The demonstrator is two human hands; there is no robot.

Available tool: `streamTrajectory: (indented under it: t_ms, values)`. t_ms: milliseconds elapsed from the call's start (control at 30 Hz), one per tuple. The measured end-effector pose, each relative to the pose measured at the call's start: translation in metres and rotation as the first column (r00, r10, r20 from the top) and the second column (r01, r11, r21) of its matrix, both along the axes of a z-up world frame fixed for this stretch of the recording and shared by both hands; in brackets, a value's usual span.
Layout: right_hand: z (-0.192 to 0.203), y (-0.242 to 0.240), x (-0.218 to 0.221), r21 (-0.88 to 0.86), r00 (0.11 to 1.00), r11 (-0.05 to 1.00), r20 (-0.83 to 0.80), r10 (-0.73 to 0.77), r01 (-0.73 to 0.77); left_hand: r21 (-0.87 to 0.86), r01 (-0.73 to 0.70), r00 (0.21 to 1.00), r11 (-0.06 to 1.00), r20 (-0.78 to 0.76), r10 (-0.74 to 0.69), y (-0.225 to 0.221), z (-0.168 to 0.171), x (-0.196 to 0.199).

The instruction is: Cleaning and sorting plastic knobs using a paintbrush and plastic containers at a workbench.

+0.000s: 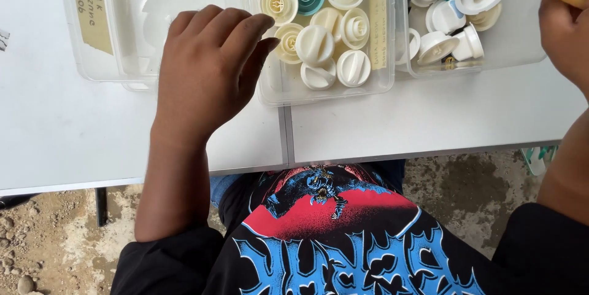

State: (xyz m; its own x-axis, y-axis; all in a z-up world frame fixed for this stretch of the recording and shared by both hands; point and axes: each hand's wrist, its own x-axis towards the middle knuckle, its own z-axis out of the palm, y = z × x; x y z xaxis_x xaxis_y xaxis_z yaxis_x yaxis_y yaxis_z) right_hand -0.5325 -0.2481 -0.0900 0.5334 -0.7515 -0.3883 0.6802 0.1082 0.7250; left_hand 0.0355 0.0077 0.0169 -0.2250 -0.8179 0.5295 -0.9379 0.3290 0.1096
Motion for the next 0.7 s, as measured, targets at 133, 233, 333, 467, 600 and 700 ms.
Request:
streamTrajectory:
  t_ms: [133, 233, 333, 467, 600, 700]
  values:
    - [0.037, 0.028, 0.085, 0.570, 0.018, 0.785, 0.812, -0.584, -0.241, 0.021, 0.028, 0.995, 0.999, -0.095, -0.025, 0.021, -0.016, 0.006]
    - [0.031, 0.032, 0.112, 0.491, 0.251, 0.871, 0.848, -0.468, -0.036, 0.034, 0.022, 0.984, 0.999, -0.177, -0.016, 0.034, -0.030, 0.005]
    - [0.018, 0.021, 0.123, 0.499, 0.205, 0.865, 0.842, -0.499, 0.058, 0.043, 0.023, 0.973, 0.999, -0.229, -0.013, 0.042, -0.039, -0.001]
    - [0.030, 0.019, 0.118, 0.465, -0.010, 0.864, 0.880, -0.476, -0.192, 0.064, 0.032, 0.959, 0.997, -0.282, -0.012, 0.050, -0.041, -0.002]
    - [0.077, 0.045, 0.137, 0.520, -0.519, 0.613, 0.334, -0.787, -0.595, 0.079, 0.029, 0.954, 0.997, -0.298, -0.004, 0.056, -0.044, 0.001]
    - [0.094, 0.050, 0.125, 0.462, -0.584, 0.514, -0.012, -0.812, -0.723, 0.065, 0.035, 0.948, 0.997, -0.319, -0.012, 0.057, -0.039, -0.001]
